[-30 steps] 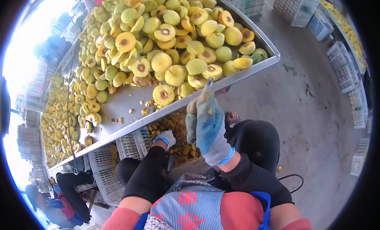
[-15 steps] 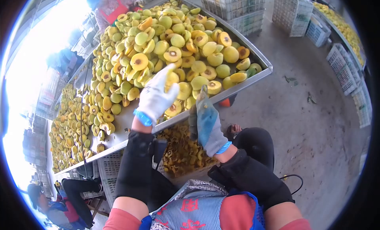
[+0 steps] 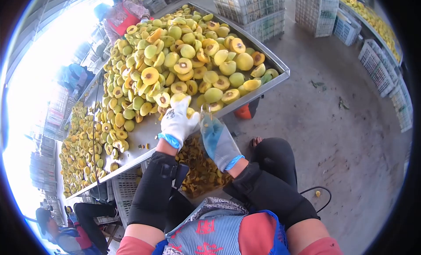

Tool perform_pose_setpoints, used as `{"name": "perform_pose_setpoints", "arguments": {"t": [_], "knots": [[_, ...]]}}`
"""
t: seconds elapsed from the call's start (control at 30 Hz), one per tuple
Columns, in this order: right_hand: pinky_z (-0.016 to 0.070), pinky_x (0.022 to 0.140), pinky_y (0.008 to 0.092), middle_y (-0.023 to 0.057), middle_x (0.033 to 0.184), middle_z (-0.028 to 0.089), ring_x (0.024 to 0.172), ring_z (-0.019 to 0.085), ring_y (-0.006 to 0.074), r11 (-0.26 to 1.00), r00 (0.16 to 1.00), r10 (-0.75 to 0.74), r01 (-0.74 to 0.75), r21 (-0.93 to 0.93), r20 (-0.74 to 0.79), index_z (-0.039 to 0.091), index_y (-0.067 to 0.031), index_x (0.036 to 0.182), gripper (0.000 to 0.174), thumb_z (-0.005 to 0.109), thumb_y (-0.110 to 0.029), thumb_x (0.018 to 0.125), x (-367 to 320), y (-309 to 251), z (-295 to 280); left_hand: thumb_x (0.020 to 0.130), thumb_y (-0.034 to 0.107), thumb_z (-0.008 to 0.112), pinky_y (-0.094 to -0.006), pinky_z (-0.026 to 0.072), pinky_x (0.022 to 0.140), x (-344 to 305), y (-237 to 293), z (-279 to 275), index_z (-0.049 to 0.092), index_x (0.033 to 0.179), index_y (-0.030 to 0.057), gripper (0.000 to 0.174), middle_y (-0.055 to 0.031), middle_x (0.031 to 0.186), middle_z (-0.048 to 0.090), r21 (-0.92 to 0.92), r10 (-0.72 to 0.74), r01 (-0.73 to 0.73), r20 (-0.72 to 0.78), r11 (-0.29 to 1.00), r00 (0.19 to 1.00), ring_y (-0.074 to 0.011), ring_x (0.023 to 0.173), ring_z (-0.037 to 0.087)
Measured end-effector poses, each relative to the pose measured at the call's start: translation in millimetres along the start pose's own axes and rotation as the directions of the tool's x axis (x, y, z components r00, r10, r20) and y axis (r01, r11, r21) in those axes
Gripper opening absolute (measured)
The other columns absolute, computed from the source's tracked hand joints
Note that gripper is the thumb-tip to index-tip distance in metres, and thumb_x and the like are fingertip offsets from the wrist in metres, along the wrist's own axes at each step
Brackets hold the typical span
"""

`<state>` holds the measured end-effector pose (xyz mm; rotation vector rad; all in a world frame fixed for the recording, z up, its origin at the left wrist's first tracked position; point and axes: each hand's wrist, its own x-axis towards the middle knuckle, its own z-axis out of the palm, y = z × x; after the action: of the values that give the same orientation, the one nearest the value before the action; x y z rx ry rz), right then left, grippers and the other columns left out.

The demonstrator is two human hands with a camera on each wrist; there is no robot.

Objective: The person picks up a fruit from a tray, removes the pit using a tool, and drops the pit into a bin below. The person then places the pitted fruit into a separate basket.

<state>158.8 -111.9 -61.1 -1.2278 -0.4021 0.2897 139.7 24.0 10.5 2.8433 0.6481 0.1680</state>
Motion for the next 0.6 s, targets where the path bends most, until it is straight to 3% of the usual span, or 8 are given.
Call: {"name": "perform_pose_setpoints", "arguments": {"t": [0.1,0.23,0.33,0.4,0.5,0.53,0.57,0.6], "knots": [[0.0446,0.067,0.0185,-0.0037,0.098,0.061,0.077,0.051,0.0029,0.961,0.958,0.278,-0.277,-0.02,0.073,0.062,-0.0026,0.119,0.032,0.051,-0.03,0.106,-5.8,-27.2,1.6,0.086,0.035,0.064,-0.0418,0.0473,0.102,14.6,-7.3,16.0,0.055,0.139,0.0143,0.058,-0.0154,0.135,0.06,-0.066,0.091,-0.091,-0.005,0.994,0.996,-0.0318,0.118,0.06],[0.0477,0.076,0.0225,0.0003,0.097,0.065,0.087,0.056,0.0071,0.977,0.986,0.144,-0.155,0.149,0.079,0.062,0.0014,0.116,0.032,0.051,-0.027,0.106,-9.0,-12.2,5.2,0.088,0.028,0.065,-0.0348,0.051,0.097,11.0,-32.1,0.4,0.054,0.138,0.0073,0.056,-0.0169,0.129,0.062,-0.509,0.063,-0.031,0.046,0.86,0.997,-0.0242,0.114,0.064],[0.0505,0.075,0.031,0.0108,0.091,0.07,0.083,0.063,0.0164,0.999,0.988,0.046,-0.049,0.017,0.145,0.063,0.0029,0.111,0.035,0.053,-0.03,0.105,-14.9,-21.6,5.1,0.086,0.018,0.074,-0.0354,0.052,0.096,-17.6,-33.2,-13.7,0.055,0.134,-0.0001,0.055,-0.0149,0.134,0.06,-0.979,-0.207,0.005,-0.038,0.205,0.978,-0.0212,0.111,0.064],[0.0514,0.073,0.0345,0.0172,0.087,0.07,0.078,0.065,0.0214,0.958,0.96,-0.014,0.093,-0.271,0.281,0.064,0.0014,0.111,0.034,0.054,-0.031,0.104,-18.6,-38.8,3.0,0.092,0.024,0.063,-0.0397,0.0511,0.098,-47.9,-30.2,-24.5,0.052,0.136,-0.0009,0.052,-0.0153,0.134,0.058,-0.99,-0.134,-0.101,-0.114,0.102,0.984,-0.0272,0.114,0.062],[0.0512,0.072,0.039,0.0229,0.083,0.068,0.074,0.066,0.0303,0.996,0.953,-0.001,0.029,-0.087,0.303,0.064,0.0001,0.11,0.036,0.055,-0.034,0.103,-25.5,-23.2,23.6,0.097,0.027,0.056,-0.0433,0.0508,0.099,-76.8,-32.4,-21.5,0.048,0.139,-0.0027,0.052,-0.0162,0.137,0.056,-0.956,-0.097,-0.111,-0.087,-0.272,0.991,-0.0309,0.119,0.06],[0.0508,0.074,0.0362,0.0187,0.089,0.069,0.078,0.062,0.0234,0.991,0.936,0.046,0.0,-0.132,0.35,0.064,0.0017,0.112,0.035,0.055,-0.031,0.103,-28.0,-23.7,25.9,0.098,0.026,0.055,-0.044,0.0509,0.099,-82.8,-30.4,-18.6,0.047,0.139,-0.0033,0.052,-0.0165,0.139,0.055,-0.902,-0.085,-0.086,-0.055,-0.423,0.995,-0.0313,0.12,0.059],[0.0505,0.076,0.0335,0.0146,0.094,0.07,0.083,0.059,0.0165,0.984,0.915,0.095,-0.026,-0.179,0.392,0.063,0.0032,0.115,0.034,0.056,-0.028,0.104,-29.8,-26.6,26.1,0.101,0.032,0.044,-0.0478,0.0491,0.101,-87.4,-26.9,-16.8,0.048,0.139,-0.0031,0.051,-0.0178,0.14,0.054,-0.921,-0.14,-0.106,-0.056,-0.376,0.989,-0.0357,0.121,0.058],[0.0501,0.079,0.0308,0.0104,0.099,0.072,0.087,0.056,0.0096,0.973,0.891,0.144,-0.047,-0.227,0.43,0.063,0.0048,0.117,0.033,0.056,-0.025,0.104,-31.0,-31.5,26.7,0.1,0.03,0.049,-0.0467,0.0499,0.1,-91.1,-25.2,-15.8,0.048,0.139,-0.0033,0.05,-0.0178,0.14,0.055,-0.927,-0.177,-0.121,-0.061,-0.354,0.982,-0.0347,0.12,0.059]]}}
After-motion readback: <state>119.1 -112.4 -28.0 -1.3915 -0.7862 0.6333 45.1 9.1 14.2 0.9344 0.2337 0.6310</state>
